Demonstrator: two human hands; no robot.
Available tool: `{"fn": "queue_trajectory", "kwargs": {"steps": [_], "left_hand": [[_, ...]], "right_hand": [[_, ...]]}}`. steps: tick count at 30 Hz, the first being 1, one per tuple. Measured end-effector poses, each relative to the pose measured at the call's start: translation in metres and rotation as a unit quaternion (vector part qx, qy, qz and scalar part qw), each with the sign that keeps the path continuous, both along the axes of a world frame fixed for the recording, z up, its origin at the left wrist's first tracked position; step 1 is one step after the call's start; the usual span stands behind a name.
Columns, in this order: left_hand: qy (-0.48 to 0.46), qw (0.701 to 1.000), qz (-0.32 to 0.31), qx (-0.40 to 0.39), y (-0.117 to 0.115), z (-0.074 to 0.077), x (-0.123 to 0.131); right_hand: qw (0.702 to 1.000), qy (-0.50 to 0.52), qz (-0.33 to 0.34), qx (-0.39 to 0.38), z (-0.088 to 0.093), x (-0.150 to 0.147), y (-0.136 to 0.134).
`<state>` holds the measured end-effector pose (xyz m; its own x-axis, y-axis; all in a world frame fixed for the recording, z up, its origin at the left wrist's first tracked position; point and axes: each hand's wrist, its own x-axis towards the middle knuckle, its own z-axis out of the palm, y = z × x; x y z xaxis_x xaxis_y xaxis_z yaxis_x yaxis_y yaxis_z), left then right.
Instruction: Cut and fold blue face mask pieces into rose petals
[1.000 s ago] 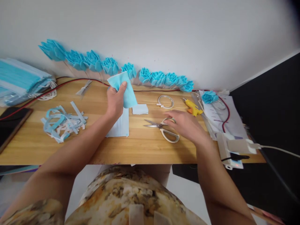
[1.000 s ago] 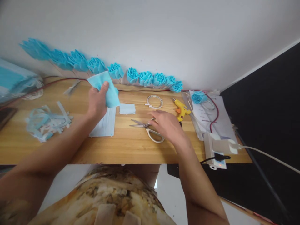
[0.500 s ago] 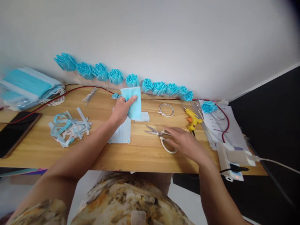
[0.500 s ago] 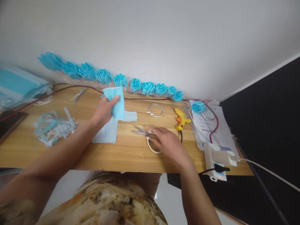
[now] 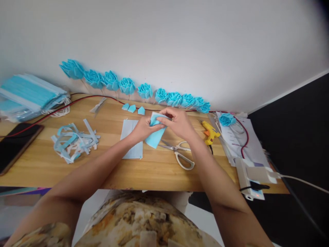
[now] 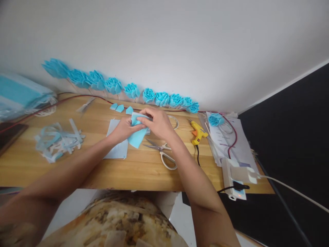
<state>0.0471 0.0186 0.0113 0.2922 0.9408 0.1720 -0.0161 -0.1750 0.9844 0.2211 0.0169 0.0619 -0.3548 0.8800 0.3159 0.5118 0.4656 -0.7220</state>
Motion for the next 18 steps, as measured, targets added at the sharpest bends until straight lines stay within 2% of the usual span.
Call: {"fn": "queue_trajectory", "kwargs": {"steps": [5,9,11,13,16,18], "left_hand": [[-0.023,1.000,-0.006,-0.015,-0.001,-0.001,0.001],[-0.049,0.995,0.049,-0.076,0.003,0.000,-0.003],[-0.092,0.986,0.094,-0.098,0.008,-0.001,-0.006],[-0.136,0.975,0.127,-0.121,0.012,-0.001,-0.007],[-0.182,0.958,0.151,-0.161,0.015,-0.001,-0.007],[-0.200,0.950,0.160,-0.179,0.016,-0.002,-0.007]], "right_hand": [[0.995,0.040,-0.016,0.089,-0.001,-0.008,-0.002],[0.989,0.045,-0.098,0.104,0.000,0.012,-0.023],[0.991,-0.025,-0.107,0.081,-0.006,0.032,-0.043],[0.987,-0.130,-0.077,0.044,-0.016,0.054,-0.065],[0.959,-0.278,-0.062,0.001,-0.037,0.081,-0.098],[0.947,-0.313,-0.067,-0.013,-0.050,0.091,-0.116]]}}
